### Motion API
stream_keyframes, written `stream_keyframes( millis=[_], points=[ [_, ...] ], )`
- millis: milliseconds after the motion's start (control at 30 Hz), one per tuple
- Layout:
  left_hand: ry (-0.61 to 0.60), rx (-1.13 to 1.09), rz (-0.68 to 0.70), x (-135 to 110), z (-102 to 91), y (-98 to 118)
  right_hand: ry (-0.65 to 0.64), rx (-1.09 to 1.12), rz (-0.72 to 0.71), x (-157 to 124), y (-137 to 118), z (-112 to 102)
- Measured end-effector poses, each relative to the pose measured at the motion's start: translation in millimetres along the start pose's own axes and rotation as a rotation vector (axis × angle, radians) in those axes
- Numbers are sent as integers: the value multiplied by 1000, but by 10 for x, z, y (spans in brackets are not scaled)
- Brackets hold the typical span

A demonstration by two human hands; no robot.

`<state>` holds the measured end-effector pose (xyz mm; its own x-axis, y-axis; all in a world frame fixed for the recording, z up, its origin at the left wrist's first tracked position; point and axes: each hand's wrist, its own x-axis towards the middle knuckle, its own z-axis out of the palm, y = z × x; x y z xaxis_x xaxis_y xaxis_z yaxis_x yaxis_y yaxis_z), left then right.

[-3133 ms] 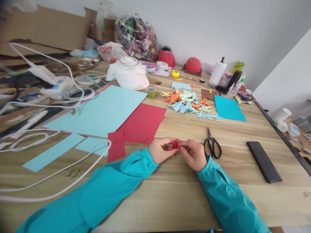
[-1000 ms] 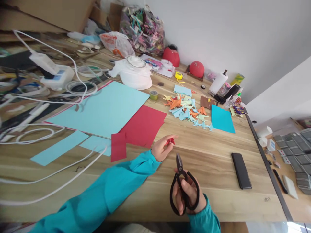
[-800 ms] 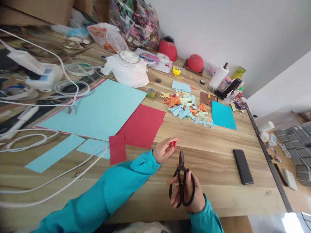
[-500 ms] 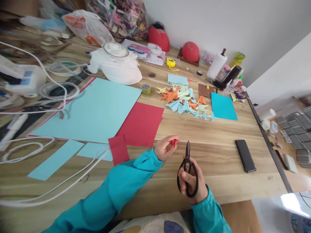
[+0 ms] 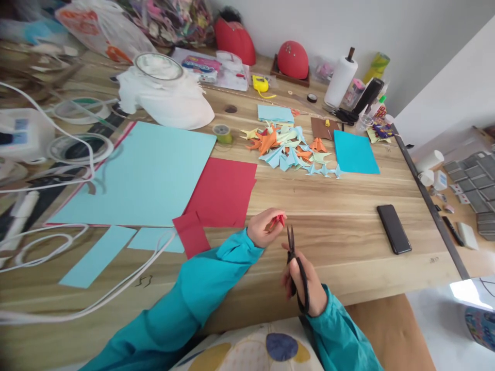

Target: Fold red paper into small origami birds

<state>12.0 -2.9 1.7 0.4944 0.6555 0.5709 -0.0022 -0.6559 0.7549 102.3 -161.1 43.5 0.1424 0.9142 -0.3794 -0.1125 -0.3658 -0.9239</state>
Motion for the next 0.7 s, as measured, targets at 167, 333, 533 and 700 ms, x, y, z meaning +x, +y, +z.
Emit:
stream_keyframes(
  millis=[167,333,533,700],
  points=[
    [-13,23,60,-3,9,-8,40,-75,8,-22,-121,-13],
    [-29,27,98,-13,20,-32,21,-111,17,-5,-150,-9],
    [-44,28,135,-28,31,-68,17,-111,25,30,-199,7],
    [-63,25,154,-38,31,-95,50,-96,33,30,-224,27]
  ],
)
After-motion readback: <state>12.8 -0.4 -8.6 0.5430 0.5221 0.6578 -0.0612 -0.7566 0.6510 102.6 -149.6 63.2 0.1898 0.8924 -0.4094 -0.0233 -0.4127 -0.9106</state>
